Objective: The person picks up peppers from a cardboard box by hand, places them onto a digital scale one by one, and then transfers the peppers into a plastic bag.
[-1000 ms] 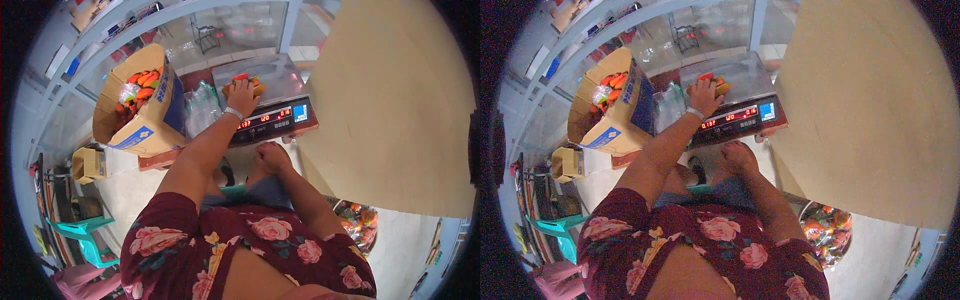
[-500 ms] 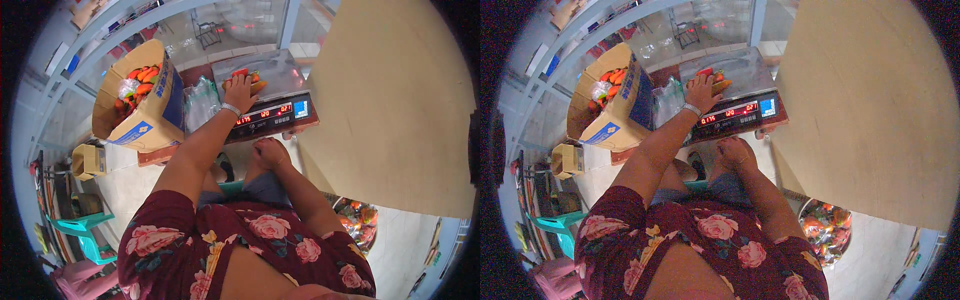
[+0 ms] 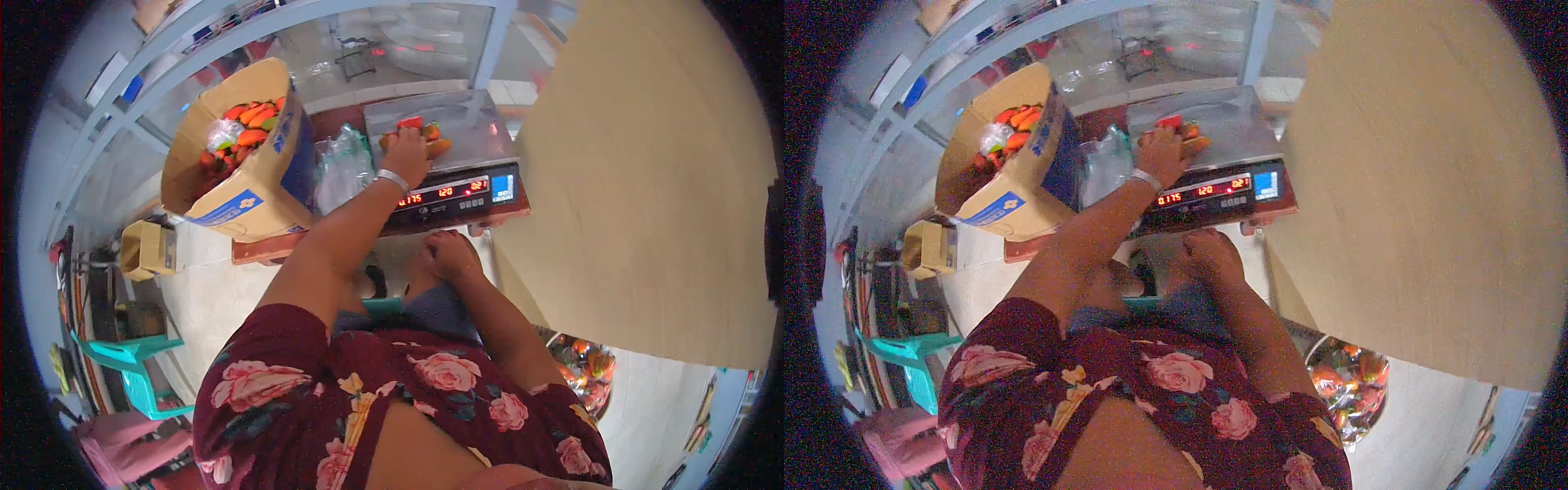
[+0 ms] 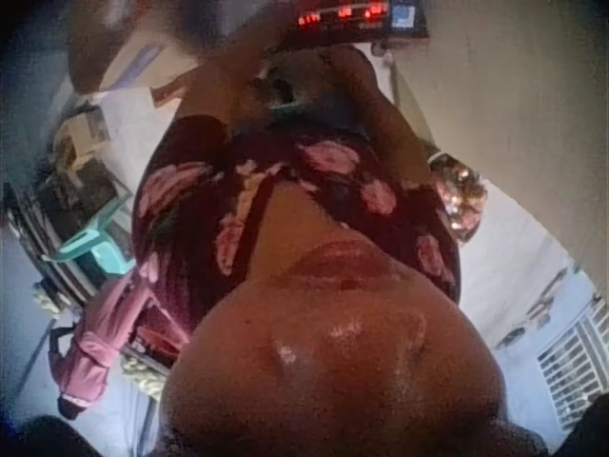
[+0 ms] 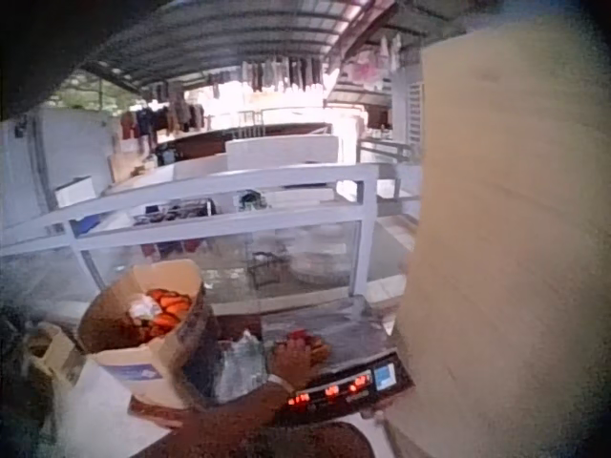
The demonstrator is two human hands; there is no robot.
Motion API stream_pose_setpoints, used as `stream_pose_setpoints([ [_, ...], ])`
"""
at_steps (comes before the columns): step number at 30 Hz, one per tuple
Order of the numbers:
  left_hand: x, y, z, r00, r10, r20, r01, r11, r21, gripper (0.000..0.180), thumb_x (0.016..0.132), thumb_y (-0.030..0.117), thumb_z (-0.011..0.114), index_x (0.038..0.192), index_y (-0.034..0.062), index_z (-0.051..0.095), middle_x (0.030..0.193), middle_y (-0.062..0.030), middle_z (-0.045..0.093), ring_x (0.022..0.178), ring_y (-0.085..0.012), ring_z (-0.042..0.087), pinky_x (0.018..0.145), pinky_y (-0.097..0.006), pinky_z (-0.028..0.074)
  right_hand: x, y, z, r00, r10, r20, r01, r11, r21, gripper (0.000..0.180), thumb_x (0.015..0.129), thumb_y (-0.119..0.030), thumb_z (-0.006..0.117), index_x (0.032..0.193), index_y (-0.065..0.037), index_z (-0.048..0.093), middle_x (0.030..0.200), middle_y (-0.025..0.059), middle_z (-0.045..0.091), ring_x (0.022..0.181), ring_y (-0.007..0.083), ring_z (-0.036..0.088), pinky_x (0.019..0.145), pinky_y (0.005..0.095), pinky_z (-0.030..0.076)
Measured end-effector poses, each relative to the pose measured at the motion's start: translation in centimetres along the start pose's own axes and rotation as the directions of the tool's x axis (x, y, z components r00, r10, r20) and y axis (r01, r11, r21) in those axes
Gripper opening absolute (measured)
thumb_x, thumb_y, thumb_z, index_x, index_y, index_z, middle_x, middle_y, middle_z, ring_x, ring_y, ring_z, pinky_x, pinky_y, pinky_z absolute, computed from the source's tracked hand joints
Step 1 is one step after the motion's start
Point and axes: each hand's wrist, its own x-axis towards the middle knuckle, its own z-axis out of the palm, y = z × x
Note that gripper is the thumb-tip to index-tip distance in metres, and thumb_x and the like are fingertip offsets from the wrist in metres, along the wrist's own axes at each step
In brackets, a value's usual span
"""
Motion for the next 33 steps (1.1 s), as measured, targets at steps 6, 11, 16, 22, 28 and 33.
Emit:
stream_pose_setpoints([
  [6, 1.3, 0.0, -1.7, 0.975, -0.009, -0.222, -0.012, 0.995, -0.095, 0.039, 0.071, 0.040, 0.066, 0.090, 0.0063, 0.061, 0.095, -0.0122, 0.054, 0.095, -0.0301, 0.051, 0.081, -0.044, 0.037, 0.1, 0.6, -0.5, 0.984, 0.086, 0.155, -0.082, 0.996, -0.029, 0.018, 0.075, -0.020, 0.057, 0.084, -0.009, 0.066, 0.085, 0.0135, 0.064, 0.087, 0.0324, 0.059, 0.083, 0.0418, 0.045],
  [11, 2.2, -6.3, -10.8, 0.881, -0.099, -0.463, 0.063, 0.994, -0.093, 0.032, 0.073, 0.038, 0.063, 0.085, 0.0072, 0.061, 0.089, -0.0130, 0.055, 0.088, -0.0313, 0.053, 0.073, -0.046, 0.038, -0.6, 0.0, -0.1, 0.998, 0.061, -0.010, -0.060, 0.996, 0.062, 0.017, 0.072, -0.019, 0.059, 0.083, -0.009, 0.066, 0.084, 0.0133, 0.063, 0.085, 0.0321, 0.059, 0.085, 0.0406, 0.044],
  [16, -1.1, -19.7, -17.7, 0.819, -0.323, -0.475, 0.343, 0.938, -0.046, 0.039, 0.073, 0.038, 0.066, 0.092, 0.0041, 0.060, 0.084, -0.0157, 0.059, 0.083, -0.0353, 0.057, 0.072, -0.046, 0.043, 0.2, -0.5, 0.3, 0.999, 0.017, 0.049, -0.016, 1.000, -0.016, 0.018, 0.070, -0.016, 0.060, 0.085, -0.008, 0.066, 0.086, 0.0120, 0.064, 0.085, 0.0310, 0.059, 0.088, 0.0389, 0.042],
  [22, -4.9, -31.0, -19.3, 0.908, -0.407, -0.104, 0.390, 0.909, -0.145, 0.047, 0.081, 0.041, 0.057, 0.105, 0.0004, 0.057, 0.111, -0.0199, 0.056, 0.096, -0.0381, 0.057, 0.083, -0.045, 0.046, 0.4, -0.8, -0.2, 0.997, 0.067, 0.032, -0.068, 0.997, 0.037, 0.017, 0.070, -0.015, 0.059, 0.083, -0.007, 0.067, 0.084, 0.0139, 0.064, 0.084, 0.0321, 0.059, 0.083, 0.0392, 0.045],
  [28, -14.6, -46.5, -10.6, 0.540, -0.747, 0.388, 0.641, 0.663, 0.386, 0.047, 0.086, 0.041, 0.054, 0.117, 0.0072, 0.055, 0.116, -0.0166, 0.056, 0.102, -0.0353, 0.057, 0.085, -0.043, 0.047, 1.1, 0.0, 0.3, 0.994, -0.100, 0.052, 0.095, 0.992, 0.082, 0.015, 0.070, -0.014, 0.058, 0.079, -0.007, 0.068, 0.079, 0.0139, 0.065, 0.077, 0.0328, 0.060, 0.076, 0.0399, 0.046],
  [33, -14.8, -44.3, -10.1, 0.453, -0.804, 0.385, 0.642, 0.594, 0.485, 0.045, 0.087, 0.038, 0.055, 0.121, 0.0099, 0.053, 0.117, -0.0136, 0.057, 0.102, -0.0332, 0.058, 0.086, -0.043, 0.047, 0.6, 0.5, 1.0, 0.996, -0.072, 0.047, 0.069, 0.995, 0.072, 0.015, 0.073, -0.014, 0.058, 0.082, -0.008, 0.067, 0.082, 0.0120, 0.065, 0.081, 0.0309, 0.060, 0.081, 0.0399, 0.045],
])
